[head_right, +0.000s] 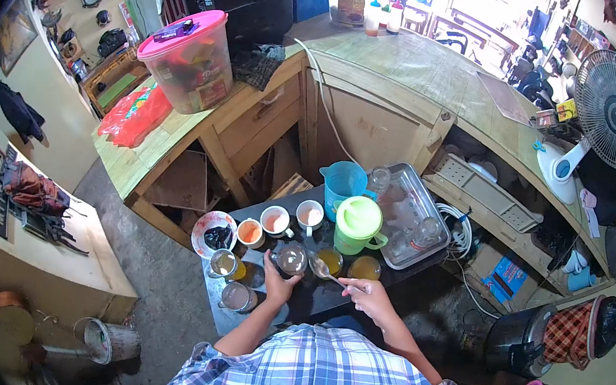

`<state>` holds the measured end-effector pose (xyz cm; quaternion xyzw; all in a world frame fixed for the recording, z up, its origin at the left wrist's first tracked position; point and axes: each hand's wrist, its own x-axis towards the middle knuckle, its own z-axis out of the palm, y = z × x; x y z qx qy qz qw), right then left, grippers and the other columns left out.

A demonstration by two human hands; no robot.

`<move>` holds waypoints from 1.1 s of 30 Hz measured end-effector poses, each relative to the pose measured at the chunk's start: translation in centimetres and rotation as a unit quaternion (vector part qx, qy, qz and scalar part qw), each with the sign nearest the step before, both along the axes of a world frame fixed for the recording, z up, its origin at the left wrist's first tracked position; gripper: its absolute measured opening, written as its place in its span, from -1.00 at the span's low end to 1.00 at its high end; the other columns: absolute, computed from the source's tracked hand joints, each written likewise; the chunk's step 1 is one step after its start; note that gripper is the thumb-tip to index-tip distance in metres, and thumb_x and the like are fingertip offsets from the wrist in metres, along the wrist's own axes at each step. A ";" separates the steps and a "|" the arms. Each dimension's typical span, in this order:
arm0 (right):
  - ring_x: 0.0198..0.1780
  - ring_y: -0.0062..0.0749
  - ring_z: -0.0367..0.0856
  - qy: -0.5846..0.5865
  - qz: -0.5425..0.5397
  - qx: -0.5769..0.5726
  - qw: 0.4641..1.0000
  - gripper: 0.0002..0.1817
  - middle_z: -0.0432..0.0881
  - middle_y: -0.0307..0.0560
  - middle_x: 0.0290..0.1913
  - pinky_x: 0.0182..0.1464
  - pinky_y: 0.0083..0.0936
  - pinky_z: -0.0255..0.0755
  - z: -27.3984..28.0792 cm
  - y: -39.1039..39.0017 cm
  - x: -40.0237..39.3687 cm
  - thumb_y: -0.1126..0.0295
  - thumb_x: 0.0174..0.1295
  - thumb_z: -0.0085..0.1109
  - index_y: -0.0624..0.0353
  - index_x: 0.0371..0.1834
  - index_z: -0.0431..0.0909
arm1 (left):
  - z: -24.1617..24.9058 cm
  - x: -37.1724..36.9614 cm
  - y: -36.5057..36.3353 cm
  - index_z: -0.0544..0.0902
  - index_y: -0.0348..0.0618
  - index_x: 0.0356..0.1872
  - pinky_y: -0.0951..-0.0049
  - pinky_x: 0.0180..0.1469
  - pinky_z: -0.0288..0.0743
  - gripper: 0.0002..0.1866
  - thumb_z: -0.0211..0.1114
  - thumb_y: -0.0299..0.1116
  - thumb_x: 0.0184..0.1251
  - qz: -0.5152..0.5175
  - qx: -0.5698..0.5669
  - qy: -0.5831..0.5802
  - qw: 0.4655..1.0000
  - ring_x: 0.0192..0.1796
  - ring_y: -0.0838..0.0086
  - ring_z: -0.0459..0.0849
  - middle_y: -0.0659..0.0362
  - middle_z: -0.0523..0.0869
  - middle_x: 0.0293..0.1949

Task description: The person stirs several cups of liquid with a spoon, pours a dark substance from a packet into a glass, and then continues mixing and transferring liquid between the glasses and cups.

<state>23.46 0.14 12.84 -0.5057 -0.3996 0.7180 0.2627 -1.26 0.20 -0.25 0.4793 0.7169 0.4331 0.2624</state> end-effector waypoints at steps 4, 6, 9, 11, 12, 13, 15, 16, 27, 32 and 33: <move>-0.53 -0.78 0.22 0.051 -0.035 -0.023 0.998 -0.66 0.50 -0.29 -0.35 -0.54 -0.81 0.12 1.3 -0.8 0.2 0.46 0.35 0.03 0.31 0.16 0.49 | 0.3 0.3 1.0 -0.01 -0.40 0.36 0.25 0.37 0.19 0.22 0.65 -0.32 -0.36 0.024 -0.013 0.024 0.999 0.34 0.00 0.29 -0.24 0.26 0.30; -0.55 -0.76 0.23 0.110 -0.061 -0.060 0.990 -0.67 0.47 -0.30 -0.37 -0.54 -0.80 0.13 1.4 -0.8 0.5 0.44 0.36 0.03 0.32 0.14 0.48 | 0.7 0.2 1.3 0.00 -0.41 0.36 0.25 0.37 0.18 0.23 0.65 -0.31 -0.37 0.031 -0.013 0.031 0.999 0.34 0.00 0.29 -0.26 0.27 0.30; -0.56 -0.74 0.24 0.151 -0.091 -0.098 0.980 -0.71 0.47 -0.25 -0.38 -0.55 -0.78 0.14 1.6 -0.8 0.8 0.44 0.37 0.01 0.28 0.10 0.48 | 1.7 0.3 0.9 -0.04 -0.42 0.37 0.25 0.37 0.19 0.25 0.65 -0.32 -0.37 0.042 -0.053 -0.024 0.997 0.36 0.00 0.27 -0.28 0.24 0.31; -0.56 -0.74 0.24 0.152 -0.090 -0.094 0.980 -0.71 0.47 -0.25 -0.38 -0.55 -0.78 0.14 1.3 -0.8 1.2 0.44 0.37 0.01 0.28 0.11 0.47 | 2.4 0.6 0.3 -0.07 -0.36 0.39 0.26 0.31 0.26 0.25 0.63 -0.34 -0.34 0.113 -0.099 -0.007 0.989 0.30 0.04 0.33 -0.24 0.28 0.26; -0.56 -0.75 0.24 0.153 -0.093 -0.091 0.980 -0.71 0.46 -0.26 -0.38 -0.55 -0.78 0.14 1.2 -0.8 1.5 0.43 0.37 0.00 0.27 0.11 0.46 | 3.6 0.4 -0.1 -0.07 -0.36 0.39 0.26 0.31 0.26 0.25 0.63 -0.34 -0.34 0.116 -0.098 -0.005 0.988 0.30 0.04 0.33 -0.24 0.28 0.26; -0.57 -0.75 0.24 0.150 -0.094 -0.087 0.980 -0.70 0.46 -0.26 -0.38 -0.55 -0.78 0.14 1.1 -0.8 1.7 0.44 0.36 -0.01 0.26 0.12 0.45 | 5.6 0.1 -0.7 -0.08 -0.32 0.40 0.27 0.25 0.31 0.24 0.62 -0.35 -0.32 0.103 -0.084 -0.099 0.986 0.23 0.11 0.37 -0.18 0.31 0.21; -0.58 -0.76 0.23 0.149 -0.103 -0.087 0.979 -0.70 0.45 -0.27 -0.38 -0.56 -0.79 0.13 0.8 -1.0 2.2 0.45 0.35 0.00 0.27 0.12 0.45 | 9.5 -1.5 -1.2 -0.03 -0.20 0.40 0.32 0.08 0.39 0.16 0.57 -0.41 -0.27 0.074 -0.052 -0.168 0.982 0.02 0.34 0.41 -0.01 0.35 0.09; -0.58 -0.78 0.22 0.147 -0.116 -0.087 0.978 -0.70 0.45 -0.29 -0.39 -0.58 -0.80 0.12 0.7 -1.1 2.4 0.46 0.34 0.00 0.27 0.12 0.45 | 11.0 -3.3 -0.7 0.02 -0.20 0.37 0.38 0.04 0.39 0.07 0.52 -0.47 -0.23 0.070 -0.020 -0.174 0.982 -0.02 0.42 0.39 0.04 0.37 0.08; -0.59 -0.72 0.25 0.162 -0.205 -0.110 0.959 -0.68 0.47 -0.25 -0.39 -0.58 -0.73 0.14 0.1 -2.9 6.0 0.47 0.33 -0.02 0.24 0.14 0.43 | 3.0 -26.3 7.9 0.68 -0.03 -0.02 0.35 0.09 0.52 -0.38 0.43 -0.59 -0.34 -0.160 -0.111 0.250 0.949 -0.01 0.21 0.67 0.01 0.71 -0.12; -0.58 -0.71 0.26 0.168 -0.252 -0.115 0.946 -0.67 0.47 -0.25 -0.38 -0.56 -0.72 0.15 0.2 -3.7 7.2 0.46 0.32 -0.01 0.22 0.15 0.42 | -0.1 -27.4 10.2 0.69 0.06 -0.02 0.36 0.23 0.42 -0.31 0.58 -0.40 -0.47 -0.250 -0.170 0.367 0.880 0.13 0.26 0.57 0.12 0.66 0.02; -0.58 -0.70 0.27 0.175 -0.251 -0.116 0.945 -0.65 0.48 -0.25 -0.38 -0.55 -0.72 0.16 0.3 -3.8 7.2 0.46 0.31 0.00 0.20 0.16 0.41 | 0.1 -26.9 10.4 0.70 0.06 -0.05 0.35 0.23 0.42 -0.34 0.59 -0.39 -0.45 -0.221 -0.198 0.373 0.879 0.14 0.26 0.57 0.11 0.65 0.02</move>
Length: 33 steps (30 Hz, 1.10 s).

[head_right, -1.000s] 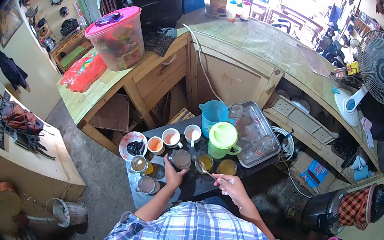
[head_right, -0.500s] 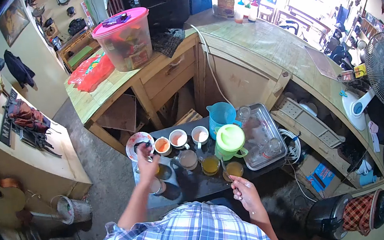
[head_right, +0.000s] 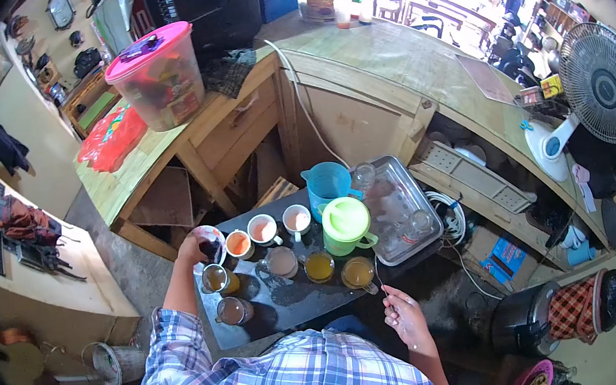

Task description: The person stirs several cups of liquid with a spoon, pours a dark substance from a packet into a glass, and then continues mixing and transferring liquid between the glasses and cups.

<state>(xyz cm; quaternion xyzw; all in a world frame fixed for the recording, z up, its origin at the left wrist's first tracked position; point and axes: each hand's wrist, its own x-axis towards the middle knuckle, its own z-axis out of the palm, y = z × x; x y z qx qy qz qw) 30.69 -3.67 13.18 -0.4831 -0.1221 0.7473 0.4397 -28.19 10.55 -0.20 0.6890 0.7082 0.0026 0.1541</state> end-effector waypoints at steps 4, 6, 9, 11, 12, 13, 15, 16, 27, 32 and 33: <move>-0.57 -0.72 0.26 -0.008 -0.007 -0.003 1.000 -0.67 0.46 -0.25 -0.39 -0.56 -0.73 0.15 0.6 -0.1 -0.3 0.49 0.33 -0.03 0.24 0.16 0.41 | 0.9 1.0 0.2 0.72 0.01 -0.14 0.26 0.11 0.50 -0.50 0.56 -0.34 -0.29 0.084 0.002 0.001 0.996 0.02 0.18 0.62 0.05 0.68 -0.09; -0.58 -0.72 0.26 -0.011 -0.003 -0.010 1.000 -0.67 0.46 -0.26 -0.39 -0.57 -0.72 0.14 0.4 0.1 -0.4 0.50 0.33 -0.04 0.24 0.16 0.41 | 1.6 1.3 -0.2 0.72 -0.01 -0.15 0.25 0.06 0.52 -0.54 0.54 -0.34 -0.24 0.129 0.014 -0.011 0.992 -0.03 0.15 0.65 0.02 0.70 -0.14; -0.58 -0.71 0.25 -0.018 0.003 -0.002 1.000 -0.66 0.46 -0.26 -0.39 -0.58 -0.72 0.13 0.2 0.6 -0.6 0.50 0.33 -0.03 0.25 0.16 0.42 | 3.6 2.0 -1.1 0.69 -0.17 -0.15 0.32 -0.05 0.55 -0.65 0.43 -0.44 -0.08 0.087 0.179 -0.110 0.974 -0.18 0.15 0.70 -0.07 0.70 -0.26; -0.58 -0.71 0.26 -0.014 0.013 0.003 1.000 -0.66 0.48 -0.26 -0.39 -0.56 -0.72 0.15 0.2 0.9 -0.5 0.48 0.32 -0.01 0.22 0.16 0.42 | 6.3 2.3 -1.6 0.68 -0.23 -0.14 0.39 -0.06 0.54 -0.67 0.37 -0.50 -0.03 0.119 0.163 -0.148 0.968 -0.20 0.23 0.70 -0.06 0.71 -0.26; -0.58 -0.70 0.27 -0.013 0.022 0.007 1.000 -0.66 0.49 -0.27 -0.38 -0.54 -0.72 0.16 0.1 1.2 -0.5 0.47 0.31 0.00 0.20 0.16 0.41 | 7.6 2.6 -2.0 0.66 -0.29 -0.12 0.45 -0.07 0.53 -0.69 0.31 -0.56 0.02 0.150 0.146 -0.188 0.960 -0.22 0.30 0.71 -0.04 0.72 -0.25; -0.58 -0.70 0.27 -0.011 0.025 0.009 1.000 -0.66 0.49 -0.27 -0.38 -0.54 -0.72 0.16 0.0 1.4 -0.6 0.47 0.31 0.00 0.20 0.16 0.41 | 8.7 3.0 -2.5 0.66 -0.29 -0.12 0.45 -0.07 0.53 -0.69 0.31 -0.56 0.02 0.153 0.149 -0.186 0.959 -0.22 0.30 0.71 -0.04 0.72 -0.25; -0.59 -0.70 0.28 -0.006 0.030 0.011 0.999 -0.66 0.49 -0.26 -0.39 -0.54 -0.71 0.16 -0.1 1.8 -0.8 0.47 0.31 0.00 0.20 0.15 0.42 | 10.2 3.6 -3.5 0.63 -0.38 -0.15 0.53 -0.05 0.49 -0.74 0.21 -0.63 0.09 0.169 0.237 -0.373 0.881 -0.21 0.42 0.68 0.07 0.72 -0.28; -0.59 -0.70 0.28 -0.005 0.034 0.013 0.999 -0.66 0.49 -0.26 -0.39 -0.54 -0.71 0.16 -0.1 2.0 -0.9 0.47 0.31 0.00 0.20 0.15 0.42 | 10.3 3.7 -3.7 0.59 -0.34 -0.05 0.47 -0.03 0.51 -0.69 0.16 -0.63 0.14 0.169 0.221 -0.495 0.823 -0.11 0.44 0.66 0.17 0.69 -0.20; -0.58 -0.72 0.24 0.022 0.054 0.019 0.998 -0.66 0.46 -0.26 -0.38 -0.57 -0.75 0.13 0.4 3.0 -3.3 0.49 0.31 0.01 0.25 0.15 0.41 | 15.6 18.6 -9.2 0.39 -0.18 0.20 0.23 -0.02 0.56 -0.50 0.05 -0.22 0.25 0.221 0.047 -0.897 0.379 0.03 0.24 0.63 0.00 0.59 0.08; -0.59 -0.76 0.23 0.011 0.095 0.044 0.994 -0.65 0.45 -0.29 -0.39 -0.56 -0.77 0.12 1.5 3.5 -5.1 0.50 0.31 0.03 0.26 0.17 0.41 | 16.5 23.4 -10.5 0.40 -0.13 0.20 0.07 -0.03 0.52 -0.25 0.24 0.20 0.11 0.247 -0.039 -0.866 0.433 -0.04 0.13 0.63 -0.03 0.63 -0.04; -0.59 -0.77 0.22 0.007 0.113 0.052 0.992 -0.64 0.45 -0.29 -0.39 -0.56 -0.78 0.12 1.7 3.7 -5.6 0.50 0.31 0.03 0.27 0.17 0.41 | 16.7 23.7 -10.2 0.39 -0.18 0.19 0.10 -0.08 0.56 -0.30 0.30 0.08 0.13 0.212 -0.075 -0.878 0.422 -0.12 0.16 0.66 -0.04 0.65 -0.12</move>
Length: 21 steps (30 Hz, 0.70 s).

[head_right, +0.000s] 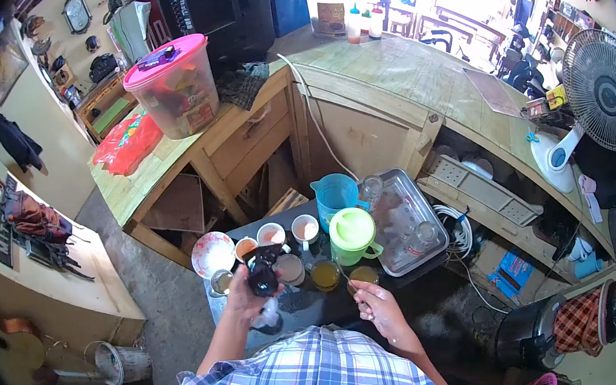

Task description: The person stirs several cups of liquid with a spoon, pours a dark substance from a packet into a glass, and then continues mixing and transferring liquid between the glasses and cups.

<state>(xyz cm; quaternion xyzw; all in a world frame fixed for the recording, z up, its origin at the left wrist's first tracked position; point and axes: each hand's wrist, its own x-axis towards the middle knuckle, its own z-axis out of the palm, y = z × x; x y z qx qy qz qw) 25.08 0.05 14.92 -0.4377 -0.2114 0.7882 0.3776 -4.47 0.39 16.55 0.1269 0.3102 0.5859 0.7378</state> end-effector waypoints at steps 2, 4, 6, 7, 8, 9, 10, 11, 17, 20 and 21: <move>-0.59 -0.78 0.19 -0.010 0.014 0.013 1.000 -0.64 0.41 -0.33 -0.42 -0.57 -0.78 0.09 1.1 0.2 -0.9 0.49 0.34 0.00 0.28 0.19 0.40 | 0.7 1.6 0.1 0.40 -0.22 0.14 0.21 -0.17 0.61 -0.37 0.35 -0.06 0.14 0.007 0.031 0.107 0.994 -0.22 0.24 0.68 -0.03 0.66 -0.19; -0.60 -0.78 0.15 0.032 0.065 0.019 0.997 -0.64 0.36 -0.36 -0.45 -0.57 -0.79 0.06 2.1 0.4 -1.4 0.47 0.37 -0.05 0.29 0.22 0.38 | 2.5 2.5 0.3 0.49 -0.28 -0.08 0.40 -0.22 0.61 -0.58 0.43 -0.32 0.09 -0.007 0.012 0.160 0.987 -0.35 0.41 0.67 0.11 0.67 -0.31; -0.60 -0.78 0.12 0.048 0.074 0.011 0.996 -0.63 0.30 -0.39 -0.47 -0.57 -0.78 0.02 3.4 0.4 -1.7 0.46 0.39 -0.08 0.30 0.24 0.36 | 2.6 2.9 0.5 0.50 -0.27 -0.06 0.41 -0.17 0.60 -0.56 0.47 -0.42 0.04 -0.025 -0.014 0.219 0.975 -0.27 0.44 0.68 0.12 0.69 -0.25; -0.59 -0.78 0.11 0.070 0.084 -0.005 0.994 -0.62 0.29 -0.39 -0.48 -0.56 -0.77 0.01 3.8 0.4 -1.8 0.45 0.39 -0.08 0.30 0.25 0.35 | 2.8 3.2 0.5 0.50 -0.27 -0.06 0.41 -0.17 0.60 -0.56 0.47 -0.42 0.04 -0.027 -0.013 0.219 0.975 -0.27 0.44 0.68 0.12 0.69 -0.25; -0.59 -0.78 0.11 0.093 0.094 -0.020 0.991 -0.61 0.28 -0.40 -0.48 -0.55 -0.77 0.01 4.2 0.3 -1.8 0.44 0.39 -0.08 0.31 0.25 0.34 | 3.1 3.7 0.5 0.51 -0.27 -0.06 0.42 -0.14 0.59 -0.56 0.48 -0.43 0.04 -0.019 -0.010 0.236 0.971 -0.23 0.45 0.68 0.12 0.69 -0.22; -0.59 -0.78 0.11 0.093 0.093 -0.020 0.991 -0.61 0.28 -0.40 -0.48 -0.55 -0.77 0.01 4.4 0.3 -1.8 0.44 0.39 -0.08 0.31 0.25 0.34 | 3.2 3.9 0.6 0.52 -0.28 -0.06 0.43 -0.11 0.58 -0.56 0.49 -0.44 0.03 -0.011 -0.006 0.253 0.967 -0.19 0.47 0.67 0.11 0.69 -0.19; -0.59 -0.77 0.10 0.097 0.095 -0.022 0.990 -0.60 0.27 -0.41 -0.49 -0.55 -0.76 0.00 4.6 0.3 -1.7 0.44 0.39 -0.08 0.31 0.26 0.33 | 3.2 4.0 0.6 0.52 -0.28 -0.06 0.43 -0.11 0.58 -0.56 0.49 -0.44 0.03 -0.012 -0.006 0.253 0.967 -0.19 0.47 0.67 0.11 0.69 -0.19; -0.60 -0.77 0.10 0.100 0.098 -0.025 0.990 -0.60 0.26 -0.41 -0.49 -0.54 -0.75 -0.01 4.7 0.3 -1.7 0.43 0.39 -0.07 0.31 0.27 0.32 | 3.1 4.1 0.6 0.53 -0.29 -0.07 0.44 -0.09 0.56 -0.57 0.49 -0.43 0.03 -0.018 -0.003 0.256 0.966 -0.18 0.48 0.66 0.12 0.69 -0.19; -0.61 -0.76 0.09 0.119 0.100 -0.047 0.987 -0.59 0.27 -0.41 -0.50 -0.54 -0.73 -0.01 4.5 0.5 -1.6 0.48 0.32 -0.05 0.31 0.24 0.34 | 2.5 4.4 0.9 0.58 -0.28 -0.10 0.48 -0.06 0.52 -0.62 0.49 -0.43 0.06 -0.030 0.027 0.290 0.956 -0.18 0.55 0.63 0.18 0.69 -0.20; -0.61 -0.76 0.09 0.113 0.106 -0.047 0.987 -0.60 0.27 -0.40 -0.50 -0.54 -0.73 -0.01 4.7 0.5 -1.7 0.48 0.33 -0.07 0.30 0.24 0.34 | 2.6 4.5 1.1 0.58 -0.28 -0.10 0.47 -0.07 0.52 -0.64 0.47 -0.45 0.06 -0.035 0.039 0.307 0.950 -0.19 0.54 0.63 0.18 0.69 -0.20; -0.61 -0.76 0.09 0.113 0.106 -0.046 0.987 -0.60 0.27 -0.40 -0.50 -0.54 -0.73 -0.01 4.7 0.5 -1.8 0.48 0.33 -0.07 0.30 0.24 0.34 | 2.7 4.5 1.1 0.58 -0.27 -0.10 0.45 -0.08 0.52 -0.64 0.46 -0.46 0.06 -0.039 0.046 0.323 0.944 -0.20 0.51 0.65 0.17 0.69 -0.20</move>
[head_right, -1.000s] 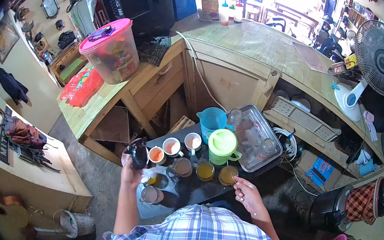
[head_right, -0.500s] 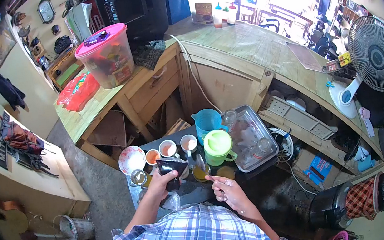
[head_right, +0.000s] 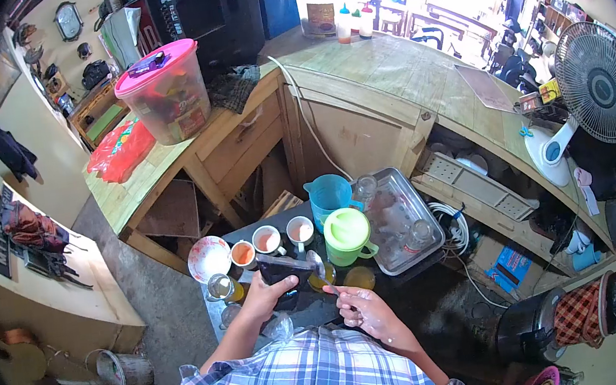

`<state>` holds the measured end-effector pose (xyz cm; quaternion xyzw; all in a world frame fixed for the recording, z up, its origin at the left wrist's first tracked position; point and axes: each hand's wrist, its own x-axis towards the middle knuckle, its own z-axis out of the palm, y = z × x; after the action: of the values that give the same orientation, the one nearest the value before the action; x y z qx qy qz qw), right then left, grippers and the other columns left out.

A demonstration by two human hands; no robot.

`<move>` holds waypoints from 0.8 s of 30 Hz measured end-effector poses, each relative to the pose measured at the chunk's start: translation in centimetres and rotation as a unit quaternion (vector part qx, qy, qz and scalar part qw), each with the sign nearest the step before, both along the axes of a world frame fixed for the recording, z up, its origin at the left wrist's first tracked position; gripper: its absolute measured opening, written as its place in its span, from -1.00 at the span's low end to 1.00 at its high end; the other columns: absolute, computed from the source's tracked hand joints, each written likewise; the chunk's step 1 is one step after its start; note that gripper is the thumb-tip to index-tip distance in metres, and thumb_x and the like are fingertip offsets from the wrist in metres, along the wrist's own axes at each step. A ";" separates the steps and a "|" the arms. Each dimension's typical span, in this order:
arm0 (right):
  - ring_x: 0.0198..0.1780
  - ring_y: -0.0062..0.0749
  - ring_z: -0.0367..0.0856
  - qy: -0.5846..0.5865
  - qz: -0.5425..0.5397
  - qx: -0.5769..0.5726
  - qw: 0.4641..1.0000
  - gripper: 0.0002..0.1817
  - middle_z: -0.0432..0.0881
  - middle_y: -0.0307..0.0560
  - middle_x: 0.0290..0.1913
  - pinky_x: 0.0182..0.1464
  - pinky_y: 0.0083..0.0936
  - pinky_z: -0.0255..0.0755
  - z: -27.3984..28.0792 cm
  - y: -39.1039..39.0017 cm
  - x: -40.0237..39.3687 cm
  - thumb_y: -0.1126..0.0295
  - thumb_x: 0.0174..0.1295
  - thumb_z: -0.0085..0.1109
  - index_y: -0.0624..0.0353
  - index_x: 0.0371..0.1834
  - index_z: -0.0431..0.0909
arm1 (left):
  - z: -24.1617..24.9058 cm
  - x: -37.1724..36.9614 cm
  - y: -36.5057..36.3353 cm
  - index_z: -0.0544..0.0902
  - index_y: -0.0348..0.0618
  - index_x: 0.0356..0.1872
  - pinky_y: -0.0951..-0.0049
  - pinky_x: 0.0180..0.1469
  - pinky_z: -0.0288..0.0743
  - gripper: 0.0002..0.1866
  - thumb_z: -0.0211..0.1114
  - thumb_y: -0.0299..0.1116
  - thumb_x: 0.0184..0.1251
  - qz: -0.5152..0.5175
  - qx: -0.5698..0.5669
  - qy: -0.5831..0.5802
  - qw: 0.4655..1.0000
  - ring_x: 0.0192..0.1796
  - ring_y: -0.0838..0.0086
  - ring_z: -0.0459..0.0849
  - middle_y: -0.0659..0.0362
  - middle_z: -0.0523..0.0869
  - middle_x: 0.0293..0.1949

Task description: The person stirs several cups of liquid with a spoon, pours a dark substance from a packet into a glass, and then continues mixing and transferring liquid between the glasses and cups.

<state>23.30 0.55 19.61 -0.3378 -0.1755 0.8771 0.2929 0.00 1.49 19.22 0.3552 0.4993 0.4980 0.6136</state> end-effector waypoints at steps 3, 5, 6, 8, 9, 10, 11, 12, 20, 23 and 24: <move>-0.60 -0.76 0.10 0.003 0.008 0.005 1.000 -0.61 0.26 -0.40 -0.50 -0.53 -0.73 -0.01 -0.1 0.0 -0.2 0.47 0.35 -0.09 0.30 0.24 0.34 | -0.5 -0.1 0.1 0.60 -0.25 -0.12 0.46 -0.09 0.51 -0.66 0.46 -0.45 0.07 -0.006 0.004 0.002 1.000 -0.22 0.53 0.64 0.19 0.70 -0.21; -0.60 -0.76 0.10 -0.002 0.014 0.012 1.000 -0.61 0.25 -0.40 -0.49 -0.52 -0.73 0.00 0.0 -0.1 -0.4 0.46 0.36 -0.11 0.30 0.25 0.33 | -0.4 -0.3 0.2 0.60 -0.26 -0.11 0.45 -0.09 0.51 -0.65 0.46 -0.44 0.07 -0.010 -0.002 0.004 1.000 -0.22 0.53 0.64 0.19 0.70 -0.21; -0.60 -0.76 0.10 -0.002 0.014 0.012 1.000 -0.61 0.25 -0.40 -0.49 -0.52 -0.73 0.00 0.1 -0.1 -0.5 0.46 0.36 -0.11 0.30 0.25 0.33 | -0.3 -0.3 0.3 0.59 -0.26 -0.11 0.45 -0.08 0.52 -0.65 0.46 -0.44 0.06 -0.013 -0.007 0.005 1.000 -0.21 0.53 0.64 0.18 0.70 -0.21; -0.60 -0.76 0.10 -0.002 0.014 0.001 1.000 -0.60 0.25 -0.40 -0.49 -0.52 -0.72 0.00 0.3 -0.2 -0.6 0.47 0.36 -0.12 0.30 0.25 0.32 | 0.2 -0.3 0.2 0.62 -0.26 -0.14 0.49 -0.10 0.51 -0.68 0.46 -0.43 0.08 -0.003 -0.008 0.008 1.000 -0.22 0.57 0.63 0.20 0.70 -0.23; -0.60 -0.76 0.10 -0.002 0.014 0.001 1.000 -0.60 0.25 -0.40 -0.49 -0.52 -0.72 0.00 0.3 -0.2 -0.6 0.47 0.36 -0.12 0.30 0.25 0.32 | 0.3 -0.3 0.2 0.64 -0.26 -0.17 0.52 -0.12 0.50 -0.72 0.46 -0.43 0.10 0.006 -0.009 0.011 1.000 -0.23 0.61 0.62 0.22 0.71 -0.24; -0.59 -0.78 0.10 0.000 0.014 0.001 1.000 -0.59 0.25 -0.42 -0.49 -0.53 -0.75 -0.01 0.2 -0.2 -0.6 0.46 0.37 -0.10 0.31 0.27 0.31 | 0.2 -0.3 0.2 0.64 -0.26 -0.17 0.52 -0.12 0.50 -0.72 0.46 -0.43 0.10 0.006 -0.009 0.011 1.000 -0.23 0.61 0.62 0.22 0.71 -0.24; -0.59 -0.79 0.09 0.003 0.014 0.001 1.000 -0.58 0.26 -0.43 -0.49 -0.54 -0.77 -0.02 0.2 -0.3 -0.6 0.46 0.37 -0.09 0.33 0.28 0.29 | 0.0 -0.4 0.3 0.64 -0.26 -0.17 0.53 -0.12 0.50 -0.72 0.46 -0.43 0.10 0.005 -0.004 0.012 1.000 -0.23 0.62 0.62 0.23 0.71 -0.25; -0.59 -0.79 0.09 0.002 0.013 0.001 1.000 -0.58 0.26 -0.43 -0.49 -0.54 -0.77 -0.02 0.1 -0.3 -0.6 0.46 0.37 -0.09 0.33 0.28 0.29 | -0.1 -0.5 0.3 0.64 -0.26 -0.17 0.53 -0.12 0.50 -0.72 0.45 -0.43 0.10 0.005 0.001 0.013 1.000 -0.24 0.62 0.62 0.23 0.71 -0.26; -0.58 -0.80 0.09 0.013 0.014 0.000 1.000 -0.58 0.25 -0.44 -0.50 -0.55 -0.79 -0.04 -0.2 -0.7 -0.6 0.45 0.36 -0.06 0.32 0.28 0.30 | 1.0 -0.9 0.7 0.63 -0.27 -0.19 0.55 -0.16 0.52 -0.75 0.44 -0.44 0.12 0.033 -0.004 0.010 0.999 -0.27 0.62 0.63 0.22 0.71 -0.27; -0.58 -0.80 0.09 0.001 0.020 0.007 1.000 -0.57 0.25 -0.44 -0.50 -0.55 -0.80 -0.05 -0.2 -0.9 -0.7 0.46 0.36 -0.06 0.33 0.28 0.29 | 1.1 -1.1 0.6 0.63 -0.28 -0.19 0.55 -0.15 0.52 -0.75 0.44 -0.44 0.12 0.044 -0.004 0.016 0.999 -0.28 0.61 0.63 0.21 0.71 -0.28; -0.58 -0.80 0.09 0.002 0.019 0.006 1.000 -0.57 0.25 -0.44 -0.50 -0.55 -0.80 -0.05 -0.2 -1.0 -0.7 0.46 0.36 -0.06 0.33 0.28 0.29 | 1.4 -1.1 0.4 0.63 -0.28 -0.19 0.55 -0.15 0.52 -0.74 0.44 -0.44 0.11 0.048 0.001 0.023 0.999 -0.27 0.61 0.63 0.21 0.71 -0.28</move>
<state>22.60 -0.41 19.37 -0.3312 -0.1870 0.8818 0.2789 -1.07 1.93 20.58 0.3432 0.5289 0.5192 0.5770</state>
